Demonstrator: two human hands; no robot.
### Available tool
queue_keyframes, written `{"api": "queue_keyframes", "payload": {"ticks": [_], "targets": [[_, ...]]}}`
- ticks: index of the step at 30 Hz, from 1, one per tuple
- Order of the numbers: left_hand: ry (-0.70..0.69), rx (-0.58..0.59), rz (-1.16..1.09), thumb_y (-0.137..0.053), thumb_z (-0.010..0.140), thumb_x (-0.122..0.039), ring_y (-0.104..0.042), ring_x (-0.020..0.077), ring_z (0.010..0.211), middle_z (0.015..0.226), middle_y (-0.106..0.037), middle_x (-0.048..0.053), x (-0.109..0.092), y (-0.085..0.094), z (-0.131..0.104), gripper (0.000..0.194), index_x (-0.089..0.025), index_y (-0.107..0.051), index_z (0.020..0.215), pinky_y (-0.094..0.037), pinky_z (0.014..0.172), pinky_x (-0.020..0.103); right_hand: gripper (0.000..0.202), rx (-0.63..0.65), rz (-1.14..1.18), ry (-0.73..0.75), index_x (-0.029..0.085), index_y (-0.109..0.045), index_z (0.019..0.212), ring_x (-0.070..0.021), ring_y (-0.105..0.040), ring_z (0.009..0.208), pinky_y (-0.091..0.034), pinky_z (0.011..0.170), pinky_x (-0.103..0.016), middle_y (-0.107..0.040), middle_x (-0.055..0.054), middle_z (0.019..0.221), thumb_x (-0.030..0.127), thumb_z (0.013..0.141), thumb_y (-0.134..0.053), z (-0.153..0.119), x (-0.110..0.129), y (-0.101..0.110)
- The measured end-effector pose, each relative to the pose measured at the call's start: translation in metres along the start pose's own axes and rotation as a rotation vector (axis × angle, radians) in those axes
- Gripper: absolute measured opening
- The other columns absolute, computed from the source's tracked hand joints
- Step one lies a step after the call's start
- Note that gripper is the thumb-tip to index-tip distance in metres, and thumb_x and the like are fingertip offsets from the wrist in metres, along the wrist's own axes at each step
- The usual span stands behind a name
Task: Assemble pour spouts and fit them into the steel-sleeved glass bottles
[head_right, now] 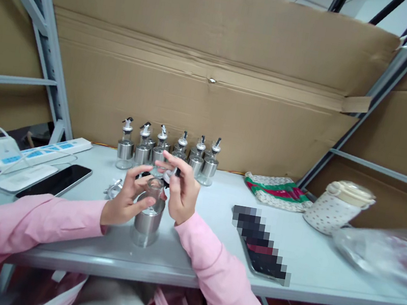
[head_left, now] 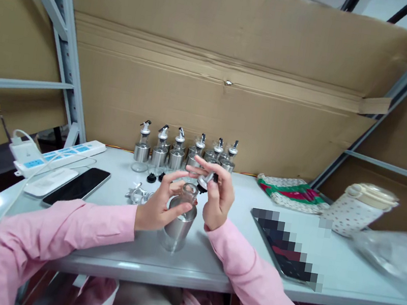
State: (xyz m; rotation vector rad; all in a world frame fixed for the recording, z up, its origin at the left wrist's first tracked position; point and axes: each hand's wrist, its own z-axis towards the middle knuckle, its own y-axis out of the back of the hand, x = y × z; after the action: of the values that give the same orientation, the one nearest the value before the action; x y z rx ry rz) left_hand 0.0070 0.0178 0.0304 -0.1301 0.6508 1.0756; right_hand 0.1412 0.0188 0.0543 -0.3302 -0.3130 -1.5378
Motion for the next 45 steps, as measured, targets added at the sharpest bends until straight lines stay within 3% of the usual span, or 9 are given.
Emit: {"api": "queue_keyframes", "payload": {"ticks": [7, 13, 18, 24, 31, 39, 42, 45], "targets": [[0.000, -0.030, 0.042, -0.057, 0.082, -0.018, -0.063, 0.0139, 0.085, 0.114, -0.052, 0.007, 0.000, -0.001, 0.001, 0.058, -0.033, -0.023, 0.127, -0.051, 0.082, 0.034, 0.025, 0.075, 0.095, -0.069, 0.026, -0.039, 0.116, -0.0200, -0.063, 0.098, -0.055, 0.075, -0.039, -0.053, -0.009, 0.125, 0.031, 0.092, -0.033, 0.001, 0.009, -0.007], [-0.025, -0.021, 0.099, -0.058, 0.082, -0.018, -0.062, 0.0129, 0.085, 0.128, -0.043, 0.010, -0.002, 0.000, 0.004, 0.059, -0.032, -0.025, 0.128, -0.053, 0.079, 0.031, 0.031, 0.095, -0.163, 0.016, 0.026, -0.053, 0.117, -0.0163, -0.065, 0.087, -0.054, 0.076, -0.031, -0.067, -0.003, 0.100, 0.026, 0.090, -0.037, 0.001, 0.009, 0.002], [-0.020, 0.005, 0.214, -0.057, 0.082, -0.020, -0.061, 0.0135, 0.085, 0.119, -0.051, 0.009, -0.004, 0.003, 0.004, 0.057, -0.031, -0.029, 0.131, -0.053, 0.077, 0.029, 0.039, 0.147, -0.181, 0.031, 0.025, -0.053, 0.122, -0.0193, -0.065, 0.091, -0.054, 0.075, -0.033, -0.066, -0.004, 0.108, 0.034, 0.090, -0.034, -0.001, 0.006, 0.007], [-0.033, 0.030, 0.111, -0.061, 0.080, -0.019, -0.063, 0.0126, 0.079, 0.102, -0.057, 0.004, -0.004, 0.004, 0.006, 0.056, -0.031, -0.031, 0.126, -0.053, 0.071, 0.026, 0.050, 0.158, -0.185, 0.155, 0.023, -0.050, 0.126, -0.0215, -0.066, 0.090, -0.054, 0.070, -0.033, -0.066, -0.007, 0.110, 0.048, 0.089, -0.029, -0.005, 0.000, 0.008], [-0.099, 0.093, 0.151, -0.052, 0.085, -0.015, -0.061, 0.0127, 0.076, 0.089, -0.053, 0.000, 0.001, 0.006, 0.005, 0.043, -0.027, -0.027, 0.117, -0.051, 0.065, 0.025, 0.051, 0.239, -0.315, 0.294, 0.022, -0.061, 0.112, -0.0154, -0.062, 0.059, -0.049, 0.051, -0.028, -0.070, -0.007, 0.085, 0.050, 0.088, -0.024, 0.001, 0.003, 0.007], [-0.074, 0.092, 0.154, -0.050, 0.087, -0.021, -0.061, 0.0122, 0.078, 0.092, -0.049, 0.000, 0.005, 0.007, 0.003, 0.025, -0.025, -0.029, 0.101, -0.052, 0.066, 0.026, 0.047, 0.221, -0.349, 0.364, 0.023, -0.064, 0.104, -0.0178, -0.067, 0.079, -0.053, 0.059, -0.028, -0.069, -0.007, 0.093, 0.045, 0.089, -0.025, 0.000, 0.008, 0.007], [-0.064, 0.075, 0.145, -0.052, 0.086, -0.022, -0.061, 0.0124, 0.079, 0.090, -0.050, 0.000, 0.005, 0.007, 0.002, 0.024, -0.025, -0.032, 0.099, -0.052, 0.066, 0.025, 0.044, 0.210, -0.335, 0.352, 0.023, -0.059, 0.112, -0.0184, -0.067, 0.079, -0.054, 0.063, -0.030, -0.069, -0.007, 0.095, 0.043, 0.088, -0.028, -0.002, 0.005, 0.007], [-0.041, 0.089, 0.094, -0.052, 0.086, -0.023, -0.062, 0.0128, 0.078, 0.095, -0.052, 0.001, 0.005, 0.007, 0.003, 0.026, -0.026, -0.033, 0.103, -0.052, 0.068, 0.028, 0.051, 0.153, -0.260, 0.276, 0.020, -0.042, 0.130, -0.0193, -0.067, 0.075, -0.055, 0.063, -0.031, -0.070, -0.008, 0.091, 0.045, 0.085, -0.035, -0.004, 0.004, 0.006]]}}
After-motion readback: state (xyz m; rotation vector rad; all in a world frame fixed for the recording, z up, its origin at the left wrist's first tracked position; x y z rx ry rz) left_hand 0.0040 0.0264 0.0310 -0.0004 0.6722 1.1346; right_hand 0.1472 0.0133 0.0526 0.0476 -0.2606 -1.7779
